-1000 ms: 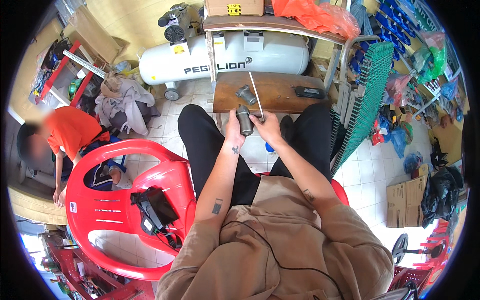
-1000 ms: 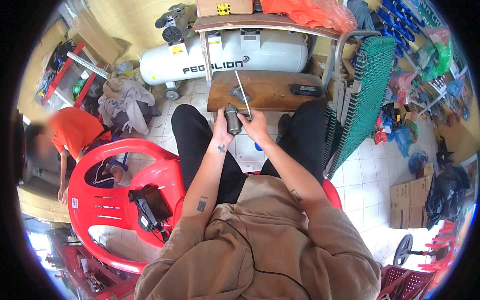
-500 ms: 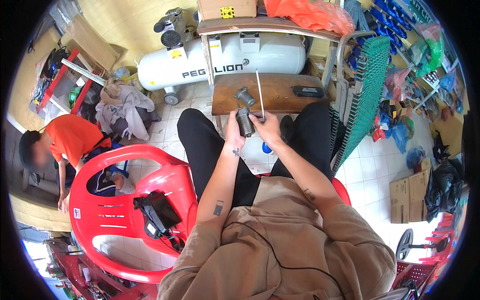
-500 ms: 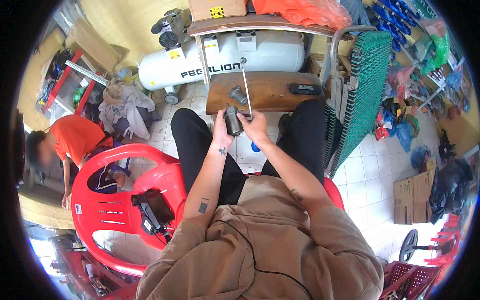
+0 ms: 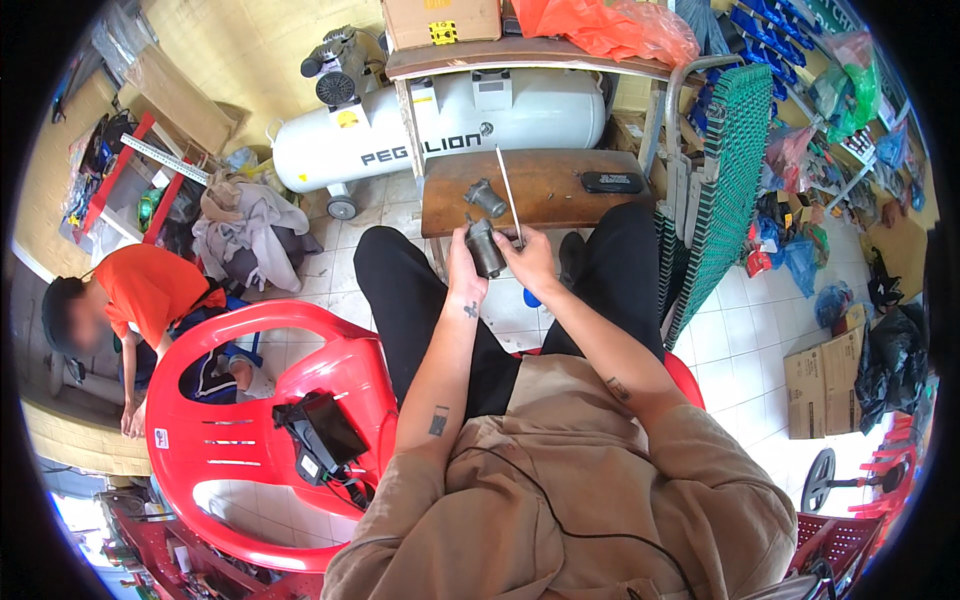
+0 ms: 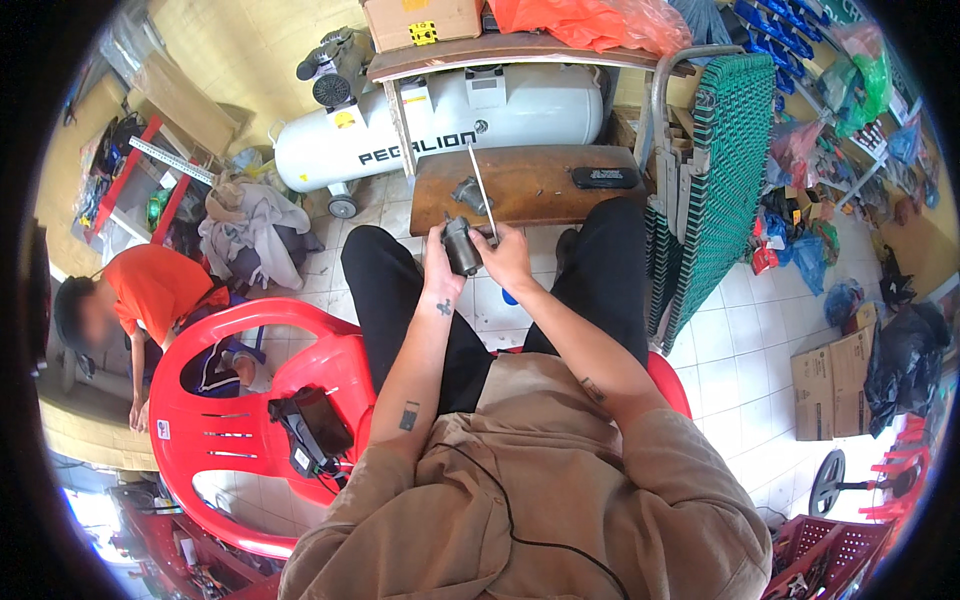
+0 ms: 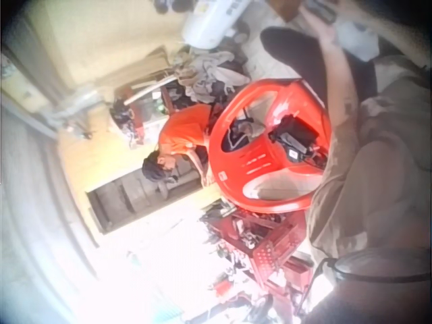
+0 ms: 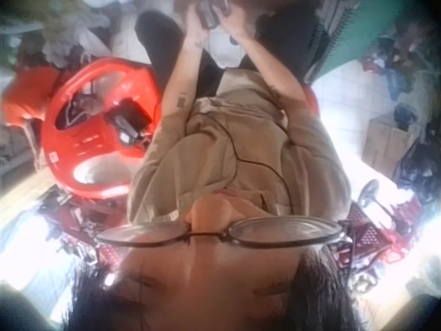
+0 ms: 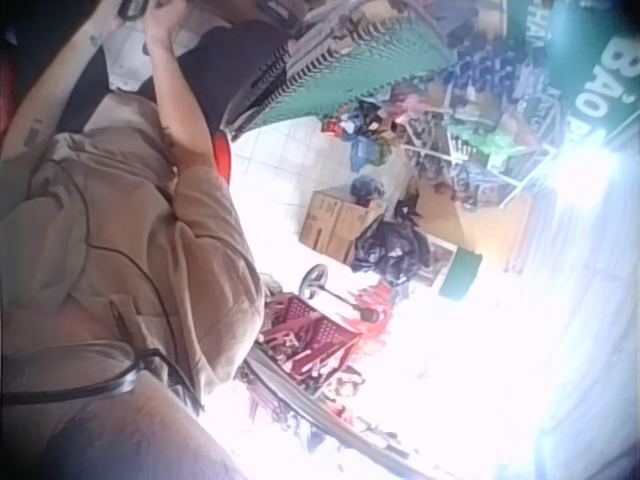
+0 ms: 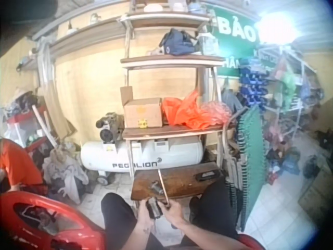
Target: The person holds a metal engine component and uses a screwdriver to manipulate parts of it while sitting.
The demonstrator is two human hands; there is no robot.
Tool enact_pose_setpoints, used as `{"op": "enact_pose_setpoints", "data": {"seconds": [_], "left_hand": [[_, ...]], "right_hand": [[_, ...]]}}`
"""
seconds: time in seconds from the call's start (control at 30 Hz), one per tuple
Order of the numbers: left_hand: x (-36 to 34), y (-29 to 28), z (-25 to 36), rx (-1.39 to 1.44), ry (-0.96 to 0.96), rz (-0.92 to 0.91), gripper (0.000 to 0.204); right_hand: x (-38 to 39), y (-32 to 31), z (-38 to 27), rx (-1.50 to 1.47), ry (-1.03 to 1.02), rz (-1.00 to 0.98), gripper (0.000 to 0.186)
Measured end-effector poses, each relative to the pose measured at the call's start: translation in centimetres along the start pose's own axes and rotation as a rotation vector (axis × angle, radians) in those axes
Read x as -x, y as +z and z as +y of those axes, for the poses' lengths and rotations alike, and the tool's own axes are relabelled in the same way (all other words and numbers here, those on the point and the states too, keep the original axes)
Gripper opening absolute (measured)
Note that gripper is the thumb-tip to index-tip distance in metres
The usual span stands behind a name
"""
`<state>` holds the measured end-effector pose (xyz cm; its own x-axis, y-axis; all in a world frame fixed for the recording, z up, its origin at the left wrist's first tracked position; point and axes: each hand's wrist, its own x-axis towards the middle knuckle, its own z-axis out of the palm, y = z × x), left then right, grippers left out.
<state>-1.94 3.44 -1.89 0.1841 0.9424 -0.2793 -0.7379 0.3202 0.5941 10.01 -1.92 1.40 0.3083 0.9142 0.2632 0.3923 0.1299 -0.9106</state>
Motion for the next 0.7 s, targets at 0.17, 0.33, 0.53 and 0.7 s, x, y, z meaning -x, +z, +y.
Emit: {"op": "enact_pose_setpoints", "data": {"seconds": [0.17,0.33,0.53,0.7], "left_hand": [[0.41,0.4,0.08,-0.004,0.003,0.012,0.029],[0.48,0.19,0.21,-0.013,-0.027,-0.037,0.03],[0.44,0.32,0.19,0.004,-0.012,-0.016,0.029],[0.34,0.03,0.21,0.01,-0.004,-0.022,0.028]], "right_hand": [[-0.16,-0.26,0.35,-0.085,-0.06,-0.048,0.027],[-0.2,-0.61,-0.42,-0.132,-0.002,-0.04,0.025],[-0.46,-0.51,0.18,-0.13,0.022,-0.059,0.024],[-0.2,-0.35,-0.12,-0.049,0.025,-0.051,0.028]]}}
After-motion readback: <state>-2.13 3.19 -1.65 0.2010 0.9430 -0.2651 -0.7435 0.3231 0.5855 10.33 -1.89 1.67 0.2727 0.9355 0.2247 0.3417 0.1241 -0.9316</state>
